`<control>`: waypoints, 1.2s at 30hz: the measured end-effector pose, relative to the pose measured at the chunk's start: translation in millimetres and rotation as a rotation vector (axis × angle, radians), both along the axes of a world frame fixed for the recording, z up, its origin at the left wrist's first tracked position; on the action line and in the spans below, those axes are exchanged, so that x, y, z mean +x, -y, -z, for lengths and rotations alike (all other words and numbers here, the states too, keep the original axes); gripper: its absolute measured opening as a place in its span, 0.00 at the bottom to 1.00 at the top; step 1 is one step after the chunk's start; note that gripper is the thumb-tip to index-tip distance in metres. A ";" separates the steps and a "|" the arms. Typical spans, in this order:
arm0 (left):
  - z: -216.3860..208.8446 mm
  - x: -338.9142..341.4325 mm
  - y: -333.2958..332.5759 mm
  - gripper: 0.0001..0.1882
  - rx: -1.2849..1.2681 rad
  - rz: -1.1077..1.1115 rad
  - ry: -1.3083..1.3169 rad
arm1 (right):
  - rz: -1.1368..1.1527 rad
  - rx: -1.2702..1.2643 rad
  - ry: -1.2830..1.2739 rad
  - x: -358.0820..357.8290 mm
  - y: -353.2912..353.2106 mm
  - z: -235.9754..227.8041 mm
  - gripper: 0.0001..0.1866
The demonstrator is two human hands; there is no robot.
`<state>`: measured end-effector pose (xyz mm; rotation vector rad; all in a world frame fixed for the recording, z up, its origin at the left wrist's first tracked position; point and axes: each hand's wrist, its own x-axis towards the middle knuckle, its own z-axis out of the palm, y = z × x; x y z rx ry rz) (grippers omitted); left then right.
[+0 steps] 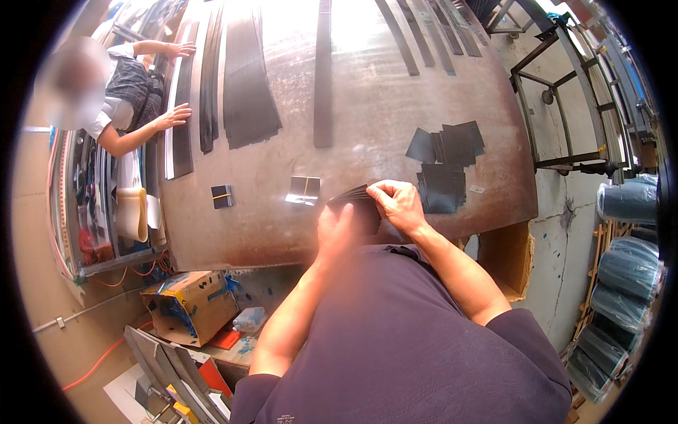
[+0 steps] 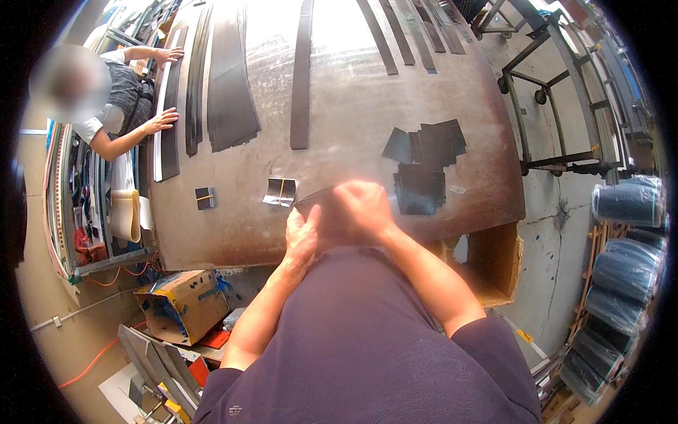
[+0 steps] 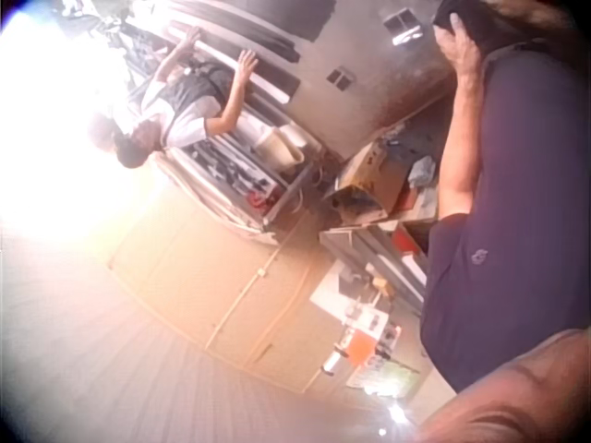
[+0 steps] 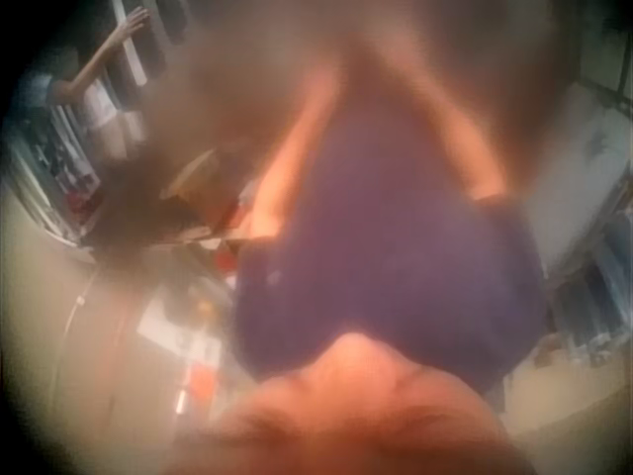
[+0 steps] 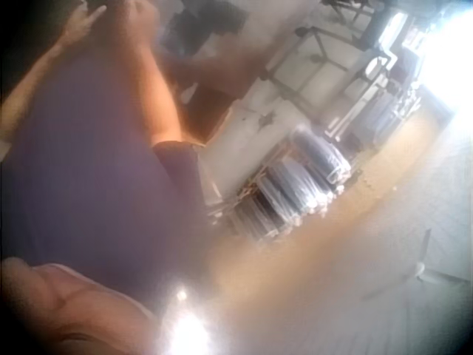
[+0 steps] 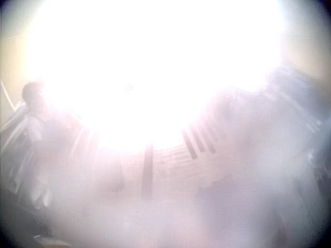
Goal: The person rubs small dark rectangular pieces on a large metal table using both hands. They repeatedly pick up and place down the pieces while rubbing them against the surface. Other people are visible working nearby.
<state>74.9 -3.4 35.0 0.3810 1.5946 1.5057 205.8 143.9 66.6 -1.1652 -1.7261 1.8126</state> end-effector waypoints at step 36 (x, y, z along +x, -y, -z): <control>59.4 -3.9 -9.8 0.22 -0.070 0.685 -1.199 | -0.019 0.138 0.456 28.0 -8.7 125.5 0.15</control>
